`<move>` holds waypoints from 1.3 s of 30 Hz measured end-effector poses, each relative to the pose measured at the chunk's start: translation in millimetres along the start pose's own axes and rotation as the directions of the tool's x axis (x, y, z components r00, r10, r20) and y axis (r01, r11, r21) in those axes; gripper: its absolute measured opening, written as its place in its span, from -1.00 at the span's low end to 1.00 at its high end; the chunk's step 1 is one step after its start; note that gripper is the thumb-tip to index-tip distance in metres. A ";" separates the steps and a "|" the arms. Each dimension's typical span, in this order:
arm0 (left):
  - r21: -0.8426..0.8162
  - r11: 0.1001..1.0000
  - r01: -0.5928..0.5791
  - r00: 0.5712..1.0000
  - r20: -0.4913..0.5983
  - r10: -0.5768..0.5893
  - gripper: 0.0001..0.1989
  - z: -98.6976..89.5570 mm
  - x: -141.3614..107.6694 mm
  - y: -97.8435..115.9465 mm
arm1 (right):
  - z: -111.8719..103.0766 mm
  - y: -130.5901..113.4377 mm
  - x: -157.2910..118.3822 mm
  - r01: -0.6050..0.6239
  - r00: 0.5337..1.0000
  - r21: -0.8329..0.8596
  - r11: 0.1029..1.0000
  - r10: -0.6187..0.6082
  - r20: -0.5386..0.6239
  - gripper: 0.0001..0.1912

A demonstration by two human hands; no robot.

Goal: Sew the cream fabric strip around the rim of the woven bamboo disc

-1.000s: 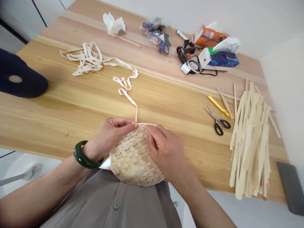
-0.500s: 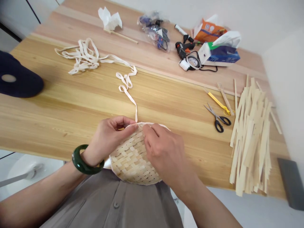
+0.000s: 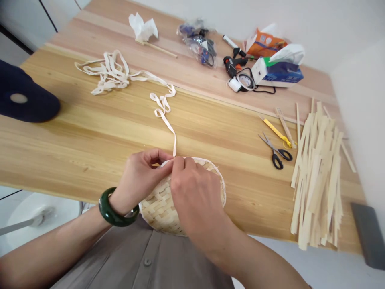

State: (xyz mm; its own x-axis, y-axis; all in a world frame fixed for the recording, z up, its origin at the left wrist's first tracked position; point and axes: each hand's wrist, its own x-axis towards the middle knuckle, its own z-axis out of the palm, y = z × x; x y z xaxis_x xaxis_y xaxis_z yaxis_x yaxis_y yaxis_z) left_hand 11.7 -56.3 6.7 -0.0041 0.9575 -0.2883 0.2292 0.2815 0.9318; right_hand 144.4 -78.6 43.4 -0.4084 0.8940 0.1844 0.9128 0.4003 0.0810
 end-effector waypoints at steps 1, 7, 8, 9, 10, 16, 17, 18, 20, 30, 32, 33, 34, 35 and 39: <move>0.006 1.000 0.002 1.000 -0.004 -0.002 -0.82 -0.9 0.4 0.1 | -1.4 1.7 -2.2 -0.015 1.000 0.014 1.000 0.015 -0.011 -0.85; 0.001 1.000 -0.004 1.000 -0.008 0.004 -0.81 -2.1 -1.1 -0.2 | -2.5 5.6 -7.1 -0.057 0.996 0.059 0.997 0.061 -0.067 -0.83; -0.009 1.000 -0.016 1.000 -0.012 0.016 -0.81 -1.6 -1.5 -0.5 | -0.7 4.5 -5.9 -0.055 0.996 0.062 0.997 0.059 -0.071 -0.83; -0.021 0.999 -0.032 0.999 -0.016 0.032 -0.82 -1.1 -1.8 -1.0 | 1.2 3.5 -4.6 -0.053 0.995 0.064 0.997 0.057 -0.077 -0.82; -0.034 0.998 -0.050 0.999 -0.017 0.049 -0.83 -0.7 -2.0 -1.5 | 2.9 2.8 -3.3 -0.050 0.995 0.065 0.997 0.055 -0.079 -0.81; -0.059 0.997 -0.049 0.999 -0.028 0.047 -0.82 -2.4 -2.9 -2.8 | 3.2 21.9 3.6 -0.093 0.984 0.160 0.983 0.116 -0.136 -0.85; -0.060 0.997 -0.041 0.999 -0.023 0.040 -0.83 -2.9 -3.4 -2.3 | 2.7 28.8 5.9 -0.121 0.972 0.187 0.975 0.155 -0.176 -0.84; -0.066 0.997 -0.042 0.999 -0.010 0.041 -0.84 -3.2 -3.9 -1.7 | 2.6 35.8 8.9 -0.151 0.961 0.227 0.962 0.197 -0.195 -0.83; -0.091 0.994 -0.058 0.998 0.022 0.061 -0.85 -2.8 -4.8 -0.5 | 3.2 48.1 16.6 -0.201 0.963 0.387 0.900 0.254 -0.092 -0.82; -0.121 0.990 -0.065 0.995 0.073 0.074 -0.84 1.0 -8.4 3.1 | 13.0 70.0 57.4 -0.587 0.792 0.793 0.161 -0.091 0.604 -0.91; -0.154 0.987 -0.037 0.993 0.103 0.053 -0.83 0.5 -7.2 3.6 | 21.3 81.3 65.6 -0.616 0.787 0.783 -0.088 -0.020 0.617 -0.93; -0.171 0.985 -0.019 0.992 0.121 0.040 -0.83 0.2 -6.1 3.5 | 25.6 88.8 68.9 -0.606 0.778 0.763 -0.224 0.032 0.627 -0.92; -0.189 0.982 0.003 0.990 0.137 0.024 -0.83 0.0 -4.8 2.9 | 29.5 97.4 71.2 -0.585 0.760 0.737 -0.340 0.088 0.644 -0.88; -0.210 0.977 0.029 0.988 0.152 0.003 -0.82 -0.2 -3.2 1.8 | 32.9 107.0 72.1 -0.558 0.735 0.718 -0.416 0.155 0.661 -0.84; -0.332 0.931 0.150 0.975 0.208 -0.083 -0.81 -2.2 4.3 -7.7 | 42.8 151.9 59.7 -0.526 0.555 0.811 -0.256 0.619 0.556 -0.74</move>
State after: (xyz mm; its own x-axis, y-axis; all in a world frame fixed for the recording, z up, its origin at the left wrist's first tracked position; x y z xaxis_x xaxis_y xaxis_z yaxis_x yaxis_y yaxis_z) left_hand 7.7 -54.3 -1.2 0.1797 0.8968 -0.4043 -0.1099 0.4267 0.8977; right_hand 258.6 44.3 24.8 0.3372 0.8560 -0.3918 -0.0203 -0.4095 -0.9121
